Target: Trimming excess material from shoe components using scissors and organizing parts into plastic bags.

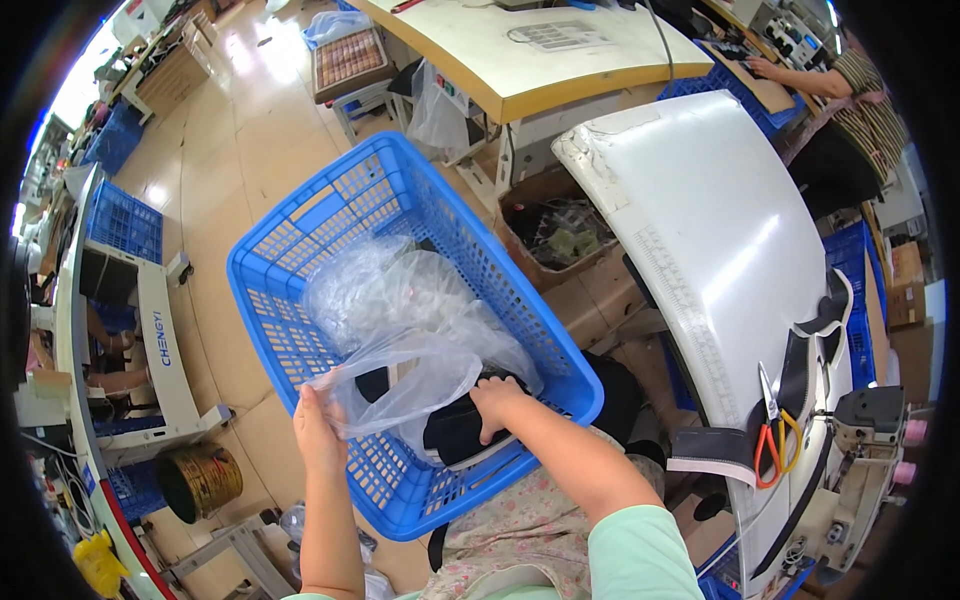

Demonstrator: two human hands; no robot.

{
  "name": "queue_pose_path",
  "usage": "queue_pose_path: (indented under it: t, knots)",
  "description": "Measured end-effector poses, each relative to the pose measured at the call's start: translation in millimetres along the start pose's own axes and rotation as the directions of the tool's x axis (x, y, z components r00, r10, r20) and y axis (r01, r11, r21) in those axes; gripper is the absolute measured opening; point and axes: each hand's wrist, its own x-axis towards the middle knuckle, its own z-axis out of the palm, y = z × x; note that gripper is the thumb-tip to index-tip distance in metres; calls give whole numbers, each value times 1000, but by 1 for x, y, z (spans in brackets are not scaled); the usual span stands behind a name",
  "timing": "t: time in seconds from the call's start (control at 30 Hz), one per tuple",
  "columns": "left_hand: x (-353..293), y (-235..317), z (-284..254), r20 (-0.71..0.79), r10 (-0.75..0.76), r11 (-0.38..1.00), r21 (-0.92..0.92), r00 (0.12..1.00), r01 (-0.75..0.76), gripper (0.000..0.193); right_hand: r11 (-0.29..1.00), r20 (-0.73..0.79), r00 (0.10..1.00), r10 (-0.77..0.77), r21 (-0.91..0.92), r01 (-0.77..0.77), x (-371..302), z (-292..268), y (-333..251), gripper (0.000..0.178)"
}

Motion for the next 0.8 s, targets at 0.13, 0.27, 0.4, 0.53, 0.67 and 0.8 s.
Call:
queue_pose_path:
  t: [0.13,0.27,0.4,0.53,0.67,0.8]
  knots:
    - [2,-2,-4,10,-2,1000,-6,1000,2,45,995,175,984,22,90,-38,14,-2,4,84]
    - [0,3,3,-24,-10,1000,-29,1000,9,44,999,219,975,32,-18,-29,21,3,2,81]
    - [3,-3,-2,-49,49,998,-33,998,-51,45,1000,325,946,-5,25,-3,16,-4,-6,82]
    - [7,-1,0,3,4,998,-62,1000,-3,45,988,224,972,-66,154,32,6,-4,6,76]
    - [11,2,-1,-11,-11,994,-105,1000,10,43,976,191,968,-164,174,131,-45,-57,-15,75]
    - [19,4,2,-76,18,998,-63,997,-23,44,858,131,958,-255,488,162,-92,-82,1,75]
